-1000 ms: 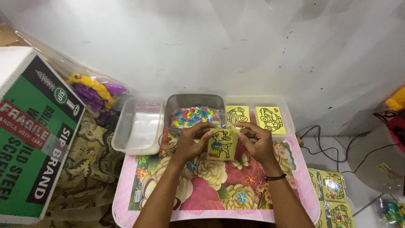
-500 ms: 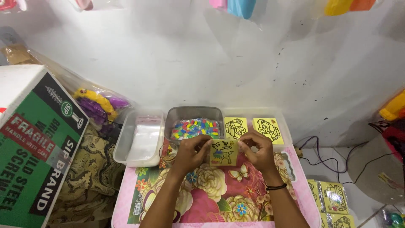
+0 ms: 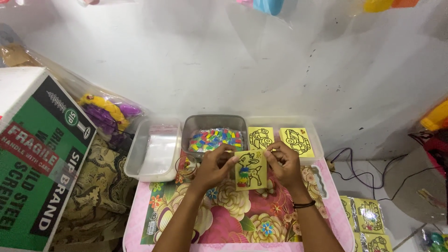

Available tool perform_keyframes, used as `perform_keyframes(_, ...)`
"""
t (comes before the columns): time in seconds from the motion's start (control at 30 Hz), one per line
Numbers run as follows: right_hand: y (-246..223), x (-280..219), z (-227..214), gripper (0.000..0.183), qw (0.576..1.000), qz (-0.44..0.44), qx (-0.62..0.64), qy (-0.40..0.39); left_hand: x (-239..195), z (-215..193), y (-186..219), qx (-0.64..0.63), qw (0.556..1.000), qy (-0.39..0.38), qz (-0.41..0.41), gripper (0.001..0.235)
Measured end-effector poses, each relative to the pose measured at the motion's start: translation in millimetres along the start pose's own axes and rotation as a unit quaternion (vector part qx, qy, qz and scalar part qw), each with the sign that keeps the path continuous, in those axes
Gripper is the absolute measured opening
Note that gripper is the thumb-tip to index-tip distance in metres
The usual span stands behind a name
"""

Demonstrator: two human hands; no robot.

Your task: The person assembles small plastic puzzle pieces onto yellow cardboard templates featuring animal and vehicle outlines. They pick pieces from a container, place them into the template slots, and then place the completed sets into clear plastic bags.

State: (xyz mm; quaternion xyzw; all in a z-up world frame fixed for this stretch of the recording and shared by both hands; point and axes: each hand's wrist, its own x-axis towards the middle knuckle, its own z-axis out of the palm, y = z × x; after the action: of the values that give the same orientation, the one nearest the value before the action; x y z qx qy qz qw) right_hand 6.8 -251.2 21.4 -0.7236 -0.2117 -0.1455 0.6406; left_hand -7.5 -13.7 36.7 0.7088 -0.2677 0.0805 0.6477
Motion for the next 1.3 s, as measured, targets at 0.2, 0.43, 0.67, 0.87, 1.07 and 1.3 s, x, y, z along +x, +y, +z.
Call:
perform_keyframes(0.2, 3.5, 3.2, -0.6, 0.009, 1.000, 0.005, 0.009, 0.007, 4.4, 1.6, -19.3, -0.027, 0.999, 0.025, -0.029, 0.021)
perform_keyframes(0.43, 5.6, 4.0, -10.2, 0.030, 0.996, 0.020, 0.087, -0.019, 3.2, 6.8, -18.3, -0.022, 0.998, 0.051, -0.011, 0.025)
perform_keyframes(0.67, 5.2, 3.8, -14.9, 0.032, 0.995, 0.039, 0.092, -0.005, 1.5, 18.9, -28.1, -0.037, 0.996, 0.084, 0.004, 0.028)
perform_keyframes(0.87, 20.9, 4.6, -21.9, 0.011, 0.995, 0.043, 0.089, 0.013, -0.4, 23.2, -27.4, -0.045, 0.996, 0.074, -0.011, 0.041)
perform_keyframes(1.07, 24.6, 6.4, -41.3, 0.015, 0.986, 0.007, 0.079, 0.145, -15.2, 31.2, -79.3, 0.043, 0.994, -0.038, -0.098, 0.045)
perform_keyframes(1.3, 38.8, -0.5, -85.4, 0.015, 0.927, -0.035, 0.135, 0.347, -14.3, 32.6, -97.0, 0.051, 0.982, -0.107, -0.148, 0.049)
